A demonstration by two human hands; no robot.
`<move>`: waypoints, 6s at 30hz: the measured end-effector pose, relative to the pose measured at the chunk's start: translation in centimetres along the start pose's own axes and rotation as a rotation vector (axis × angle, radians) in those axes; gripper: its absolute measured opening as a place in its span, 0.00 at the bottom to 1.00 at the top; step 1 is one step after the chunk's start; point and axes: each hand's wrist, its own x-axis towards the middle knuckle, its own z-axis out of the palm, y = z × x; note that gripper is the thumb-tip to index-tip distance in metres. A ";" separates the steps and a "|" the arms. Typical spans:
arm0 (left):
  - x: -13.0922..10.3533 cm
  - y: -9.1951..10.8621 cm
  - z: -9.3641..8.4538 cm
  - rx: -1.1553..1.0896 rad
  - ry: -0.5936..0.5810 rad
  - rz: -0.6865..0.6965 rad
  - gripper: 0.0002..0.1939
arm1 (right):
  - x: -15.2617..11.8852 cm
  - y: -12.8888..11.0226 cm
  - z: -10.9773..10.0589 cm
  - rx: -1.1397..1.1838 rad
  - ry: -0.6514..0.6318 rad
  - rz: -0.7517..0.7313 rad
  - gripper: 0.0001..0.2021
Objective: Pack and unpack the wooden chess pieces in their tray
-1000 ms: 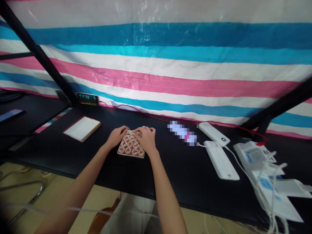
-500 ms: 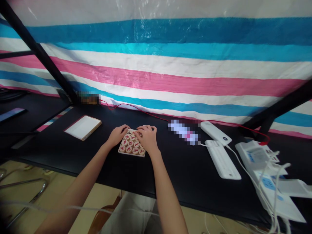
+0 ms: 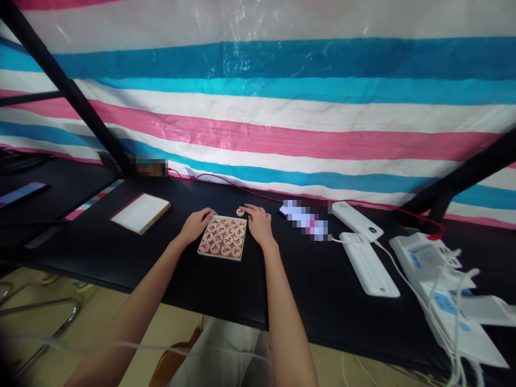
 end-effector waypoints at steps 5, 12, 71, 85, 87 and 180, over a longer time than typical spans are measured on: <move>0.1 -0.3 0.0 -0.039 -0.003 -0.006 0.16 | 1.4 1.3 -0.6 -0.014 -0.121 -0.115 0.15; 0.1 -0.3 0.0 -0.041 -0.006 -0.027 0.16 | 3.8 1.7 -0.3 -0.100 -0.072 -0.360 0.06; 0.7 -1.2 0.4 -0.105 0.026 -0.049 0.15 | 2.7 -5.2 0.7 -0.028 -0.160 -0.453 0.08; 0.5 -0.8 0.2 -0.111 0.020 -0.032 0.16 | 2.4 -4.7 0.6 -0.123 -0.094 -0.459 0.09; 0.5 -0.7 0.1 -0.112 0.021 -0.030 0.16 | 2.3 -4.7 0.5 -0.116 -0.103 -0.463 0.10; -0.7 0.4 2.4 -0.365 0.228 -0.191 0.16 | -4.2 -2.2 3.8 0.340 0.059 0.148 0.23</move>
